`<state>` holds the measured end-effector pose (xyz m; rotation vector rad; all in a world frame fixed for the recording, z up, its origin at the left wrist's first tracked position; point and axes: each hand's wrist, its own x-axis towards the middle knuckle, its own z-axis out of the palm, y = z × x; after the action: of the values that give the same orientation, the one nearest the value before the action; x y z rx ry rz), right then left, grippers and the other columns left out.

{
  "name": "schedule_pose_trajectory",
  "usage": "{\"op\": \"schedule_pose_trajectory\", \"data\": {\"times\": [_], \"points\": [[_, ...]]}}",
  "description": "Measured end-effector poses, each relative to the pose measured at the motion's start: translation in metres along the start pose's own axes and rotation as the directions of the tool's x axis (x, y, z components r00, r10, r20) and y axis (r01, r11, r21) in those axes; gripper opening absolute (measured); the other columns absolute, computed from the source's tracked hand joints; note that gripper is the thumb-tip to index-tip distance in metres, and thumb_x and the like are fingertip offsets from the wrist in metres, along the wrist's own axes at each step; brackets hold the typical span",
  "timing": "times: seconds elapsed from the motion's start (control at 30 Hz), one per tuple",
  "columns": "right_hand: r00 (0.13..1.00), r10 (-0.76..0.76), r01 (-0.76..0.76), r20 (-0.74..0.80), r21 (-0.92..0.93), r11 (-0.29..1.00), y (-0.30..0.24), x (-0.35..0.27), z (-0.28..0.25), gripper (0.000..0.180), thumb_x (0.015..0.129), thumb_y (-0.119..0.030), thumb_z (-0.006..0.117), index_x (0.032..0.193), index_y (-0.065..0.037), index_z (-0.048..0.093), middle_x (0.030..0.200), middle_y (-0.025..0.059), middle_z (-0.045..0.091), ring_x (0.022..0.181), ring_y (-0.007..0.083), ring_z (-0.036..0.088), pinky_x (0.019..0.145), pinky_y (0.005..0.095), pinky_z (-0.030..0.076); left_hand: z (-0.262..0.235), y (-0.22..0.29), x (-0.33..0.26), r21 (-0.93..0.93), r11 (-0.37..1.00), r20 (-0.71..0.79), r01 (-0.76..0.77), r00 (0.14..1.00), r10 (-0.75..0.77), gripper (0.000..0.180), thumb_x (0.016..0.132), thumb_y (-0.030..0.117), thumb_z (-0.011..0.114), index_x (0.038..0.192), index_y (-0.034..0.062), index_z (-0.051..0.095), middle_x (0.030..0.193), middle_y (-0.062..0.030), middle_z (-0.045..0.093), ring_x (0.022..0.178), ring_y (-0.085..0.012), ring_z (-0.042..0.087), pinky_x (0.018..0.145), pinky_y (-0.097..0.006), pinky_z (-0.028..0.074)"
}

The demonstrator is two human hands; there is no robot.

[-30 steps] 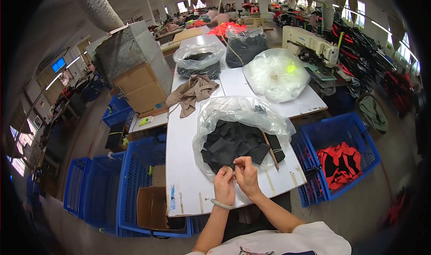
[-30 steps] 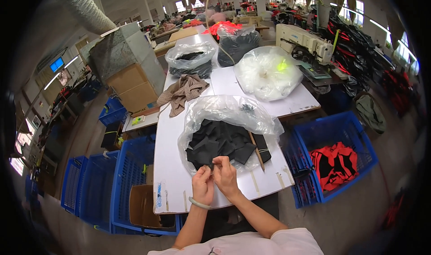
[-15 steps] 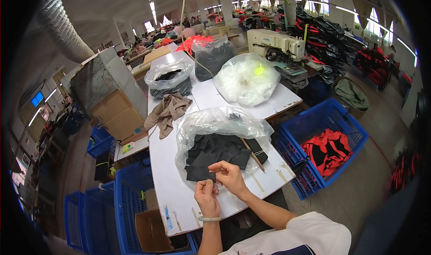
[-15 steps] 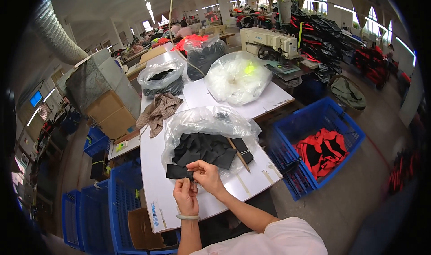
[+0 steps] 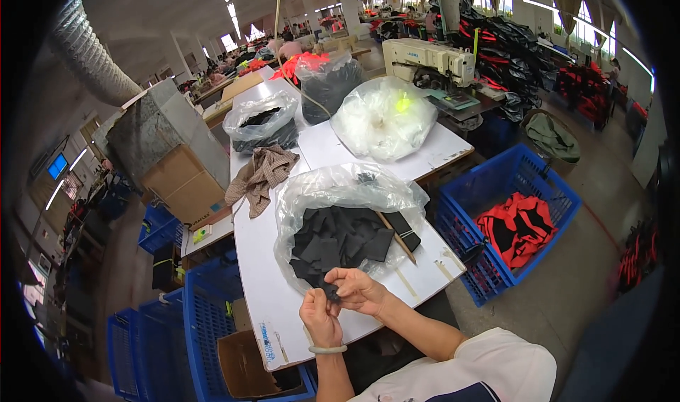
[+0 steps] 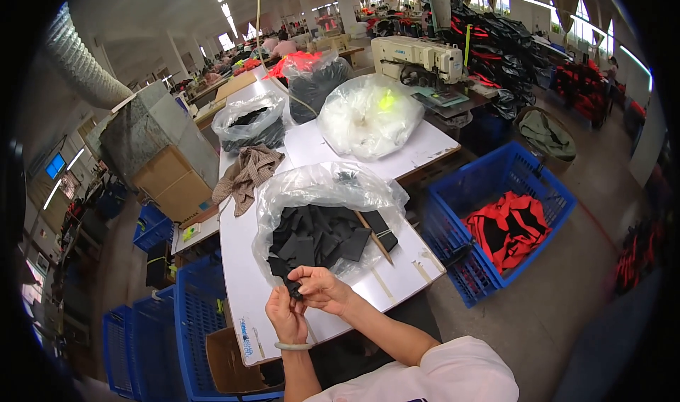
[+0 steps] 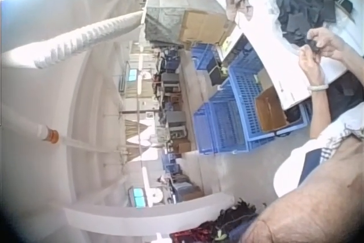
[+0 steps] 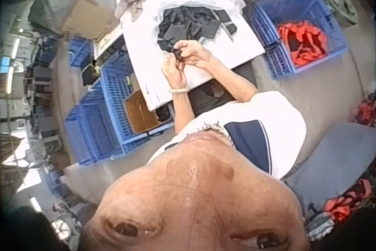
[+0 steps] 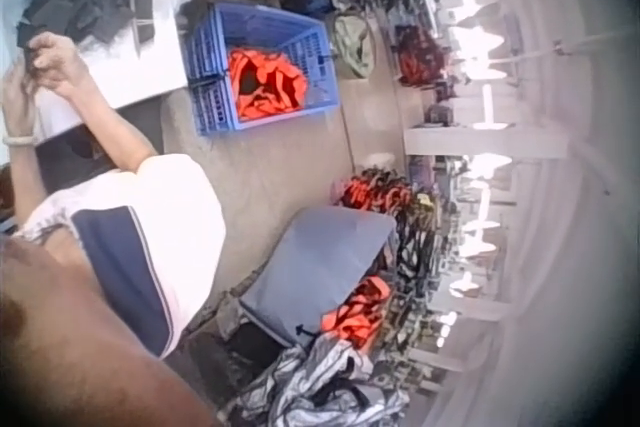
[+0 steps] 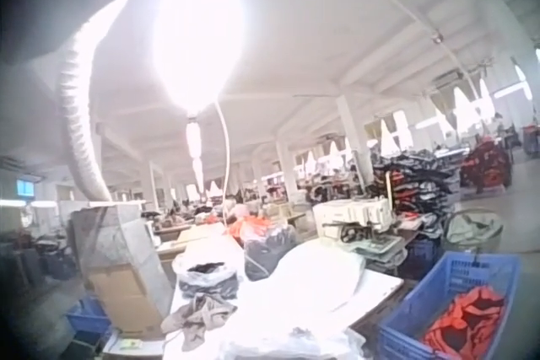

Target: Applying adhesive strips to black fabric components and organizing them on a board and in crates.

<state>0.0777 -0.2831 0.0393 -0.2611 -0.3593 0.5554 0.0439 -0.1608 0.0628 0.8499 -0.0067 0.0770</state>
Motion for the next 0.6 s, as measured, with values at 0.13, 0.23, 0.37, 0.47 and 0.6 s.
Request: {"op": "schedule_pose_trajectory", "data": {"times": [0.13,0.23,0.37,0.47,0.6], "points": [[0.961,-0.132,0.063,-0.243,-0.273,0.960,-0.008,-0.003,0.025,0.050,0.076,0.006,0.067,0.123,0.005,0.051,0.085,0.0040,0.063,0.059,0.0048,0.055,0.044,0.0184,0.038,0.003,0.001,-0.002,-0.003,0.999,-0.014,-0.035,0.999,0.034,0.020,0.095,0.015,0.058,0.079,0.0051,0.051,0.062,0.0012,0.045,0.050,-0.0067,0.039,0.047,-0.020,0.032],[0.941,-0.251,0.122,-0.228,-0.463,0.878,-0.002,-0.004,0.041,0.055,0.075,0.007,0.067,0.128,0.005,0.049,0.086,0.0041,0.064,0.060,0.0055,0.057,0.044,0.0190,0.040,-0.002,-0.001,0.005,0.050,0.997,0.006,-0.060,0.998,0.060,0.020,0.095,0.014,0.059,0.079,0.0049,0.052,0.062,0.0007,0.047,0.051,-0.0067,0.040,0.047,-0.020,0.032],[0.919,-0.207,0.085,-0.334,-0.346,0.934,-0.003,-0.007,0.034,0.054,0.076,0.008,0.065,0.128,0.007,0.050,0.084,0.0079,0.064,0.050,0.0039,0.053,0.039,0.0158,0.037,-0.010,-0.001,0.010,0.106,0.991,0.063,-0.087,0.995,0.080,0.020,0.094,0.014,0.060,0.078,0.0048,0.052,0.063,0.0006,0.048,0.051,-0.0056,0.040,0.047,-0.019,0.032],[0.983,-0.024,0.004,-0.183,-0.109,0.994,-0.007,-0.006,0.023,0.051,0.077,0.009,0.063,0.126,0.006,0.048,0.080,0.0075,0.063,0.039,0.0026,0.041,0.034,0.0163,0.030,-0.006,0.004,0.007,-0.021,0.999,0.071,0.038,0.997,-0.037,0.019,0.093,0.014,0.060,0.079,0.0050,0.052,0.064,0.0007,0.049,0.051,-0.0053,0.040,0.047,-0.019,0.032],[0.997,0.064,-0.063,-0.035,0.036,0.997,-0.016,0.000,0.028,0.048,0.079,0.009,0.061,0.124,0.005,0.046,0.081,0.0069,0.061,0.039,0.0018,0.036,0.035,0.0166,0.028,-0.005,0.011,0.016,-0.014,0.999,0.129,0.050,0.990,-0.048,0.017,0.094,0.012,0.059,0.080,0.0052,0.052,0.067,0.0006,0.051,0.052,-0.0059,0.041,0.047,-0.020,0.033]]}}
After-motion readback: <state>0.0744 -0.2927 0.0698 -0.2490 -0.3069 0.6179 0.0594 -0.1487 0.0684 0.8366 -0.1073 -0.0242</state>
